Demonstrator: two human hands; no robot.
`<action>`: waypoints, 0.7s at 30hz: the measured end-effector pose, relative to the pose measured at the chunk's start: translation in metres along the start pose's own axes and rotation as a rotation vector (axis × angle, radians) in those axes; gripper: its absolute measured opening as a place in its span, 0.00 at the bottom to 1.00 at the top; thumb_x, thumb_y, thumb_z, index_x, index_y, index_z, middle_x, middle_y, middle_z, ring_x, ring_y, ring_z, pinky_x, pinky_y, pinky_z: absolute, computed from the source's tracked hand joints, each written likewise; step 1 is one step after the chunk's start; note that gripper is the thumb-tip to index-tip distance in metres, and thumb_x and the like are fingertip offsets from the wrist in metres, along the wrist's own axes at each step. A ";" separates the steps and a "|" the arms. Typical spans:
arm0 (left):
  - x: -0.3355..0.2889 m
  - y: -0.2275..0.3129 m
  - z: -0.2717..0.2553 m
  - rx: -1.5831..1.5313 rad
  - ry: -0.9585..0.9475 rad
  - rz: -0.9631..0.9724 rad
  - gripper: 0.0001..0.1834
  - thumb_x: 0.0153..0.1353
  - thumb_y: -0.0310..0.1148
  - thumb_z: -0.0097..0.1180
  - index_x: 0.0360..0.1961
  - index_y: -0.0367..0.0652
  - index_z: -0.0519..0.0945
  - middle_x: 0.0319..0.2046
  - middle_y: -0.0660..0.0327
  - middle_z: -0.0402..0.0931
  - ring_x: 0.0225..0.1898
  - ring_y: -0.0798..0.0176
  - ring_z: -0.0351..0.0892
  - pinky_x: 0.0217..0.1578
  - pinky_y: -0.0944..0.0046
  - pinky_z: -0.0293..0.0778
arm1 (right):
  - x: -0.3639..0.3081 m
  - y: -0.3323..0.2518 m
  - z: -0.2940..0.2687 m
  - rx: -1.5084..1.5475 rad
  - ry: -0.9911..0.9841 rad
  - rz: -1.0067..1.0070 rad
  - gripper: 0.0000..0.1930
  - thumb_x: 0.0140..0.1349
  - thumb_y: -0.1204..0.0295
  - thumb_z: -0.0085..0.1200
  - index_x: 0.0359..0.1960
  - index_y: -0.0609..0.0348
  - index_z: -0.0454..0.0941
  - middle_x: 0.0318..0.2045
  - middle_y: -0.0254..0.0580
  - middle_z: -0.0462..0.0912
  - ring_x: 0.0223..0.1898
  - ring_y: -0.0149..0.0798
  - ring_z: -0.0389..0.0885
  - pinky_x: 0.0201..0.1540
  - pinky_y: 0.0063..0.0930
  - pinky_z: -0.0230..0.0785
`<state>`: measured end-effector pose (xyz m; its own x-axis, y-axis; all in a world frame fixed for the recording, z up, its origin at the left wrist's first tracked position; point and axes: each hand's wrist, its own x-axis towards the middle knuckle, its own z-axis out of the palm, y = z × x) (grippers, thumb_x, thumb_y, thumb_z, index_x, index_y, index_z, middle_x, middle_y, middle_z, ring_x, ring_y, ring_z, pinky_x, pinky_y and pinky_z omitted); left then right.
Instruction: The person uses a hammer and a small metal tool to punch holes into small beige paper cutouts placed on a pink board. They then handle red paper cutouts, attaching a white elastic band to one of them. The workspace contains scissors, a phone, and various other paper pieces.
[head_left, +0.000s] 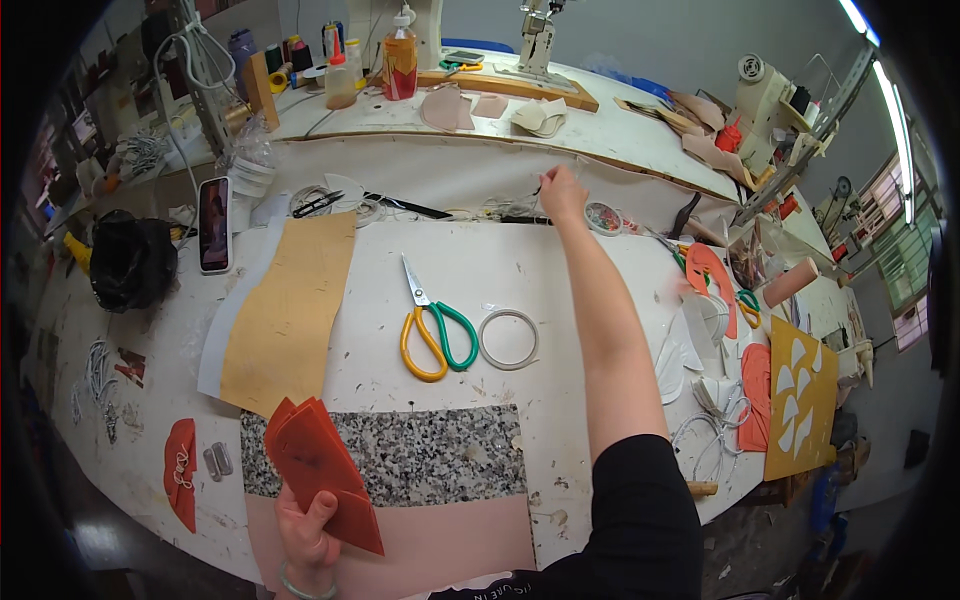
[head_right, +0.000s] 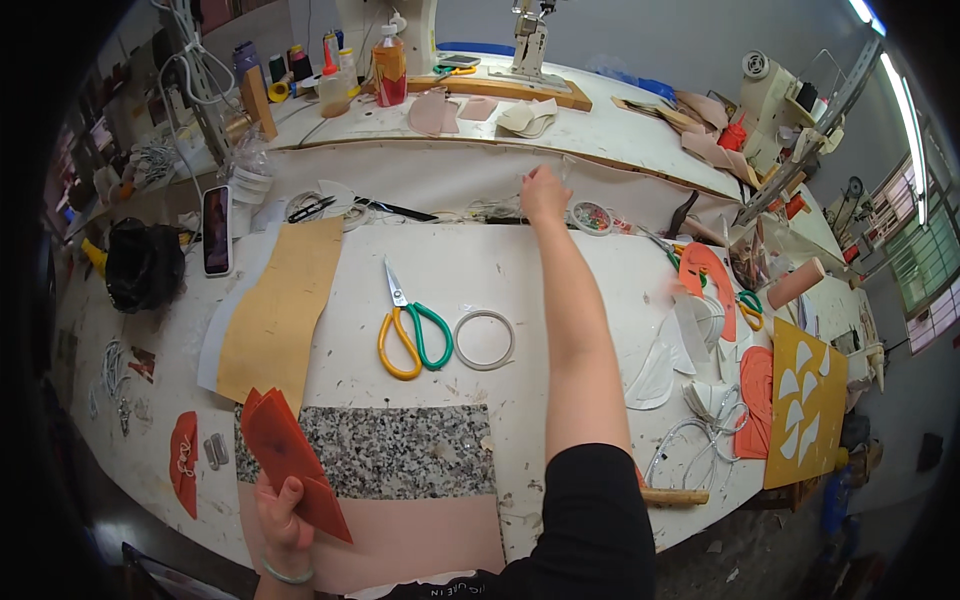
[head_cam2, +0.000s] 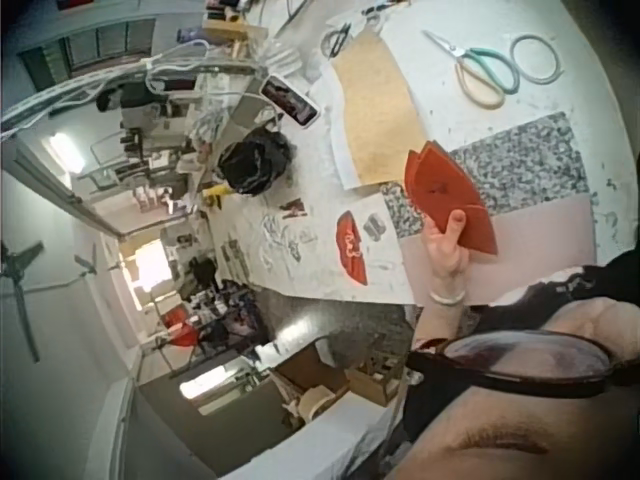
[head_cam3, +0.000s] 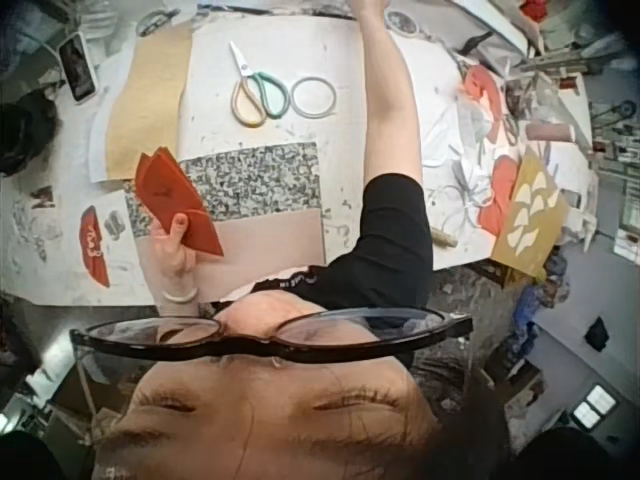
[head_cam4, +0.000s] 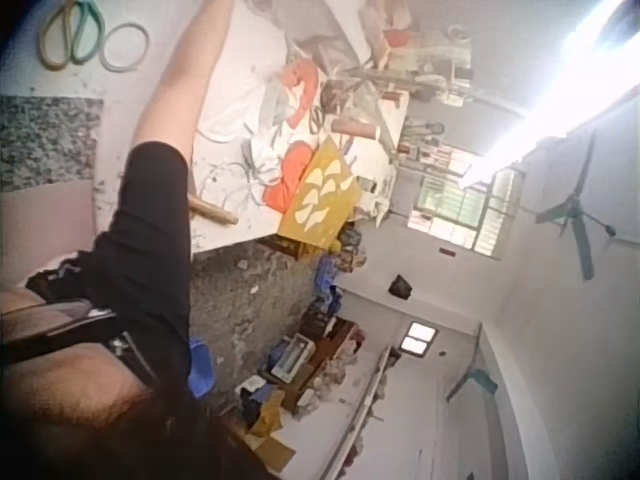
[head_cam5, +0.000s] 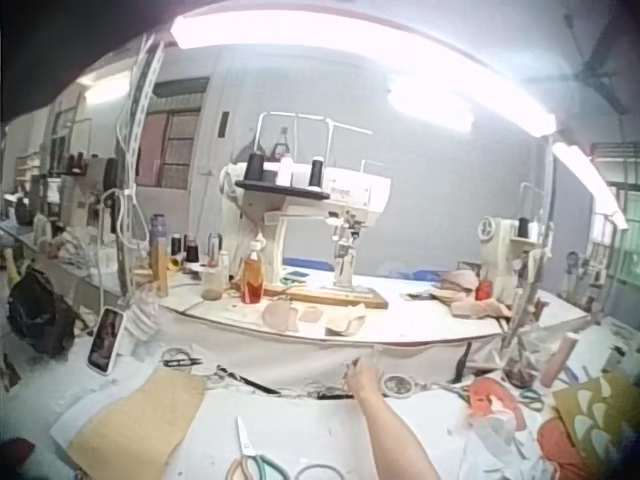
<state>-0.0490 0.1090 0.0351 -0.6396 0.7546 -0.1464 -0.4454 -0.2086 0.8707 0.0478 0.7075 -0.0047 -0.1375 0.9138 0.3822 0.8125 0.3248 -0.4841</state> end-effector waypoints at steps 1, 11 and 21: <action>0.000 0.002 0.004 -0.012 -0.023 -0.002 0.30 0.64 0.31 0.67 0.64 0.34 0.70 0.49 0.57 0.79 0.49 0.60 0.80 0.52 0.60 0.77 | 0.006 0.002 -0.015 0.076 0.017 -0.063 0.09 0.64 0.63 0.62 0.37 0.55 0.85 0.38 0.45 0.89 0.42 0.48 0.87 0.53 0.49 0.70; 0.005 -0.011 0.015 -0.097 -0.155 0.013 0.24 0.65 0.22 0.63 0.62 0.36 0.74 0.55 0.57 0.81 0.54 0.62 0.82 0.57 0.61 0.78 | -0.027 -0.005 -0.132 0.330 -0.069 -0.417 0.08 0.57 0.71 0.63 0.38 0.54 0.87 0.33 0.42 0.89 0.36 0.41 0.88 0.42 0.32 0.79; 0.003 -0.014 0.006 -0.116 -0.235 -0.036 0.19 0.67 0.26 0.63 0.58 0.37 0.76 0.51 0.57 0.82 0.50 0.62 0.84 0.53 0.60 0.82 | -0.123 -0.008 -0.177 0.632 -0.535 -0.295 0.13 0.55 0.77 0.64 0.43 0.63 0.86 0.35 0.40 0.89 0.38 0.32 0.86 0.46 0.25 0.77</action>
<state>-0.0414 0.1179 0.0254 -0.4651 0.8838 -0.0509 -0.5427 -0.2392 0.8051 0.1587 0.5494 0.0916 -0.6680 0.7118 0.2168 0.2584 0.4952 -0.8294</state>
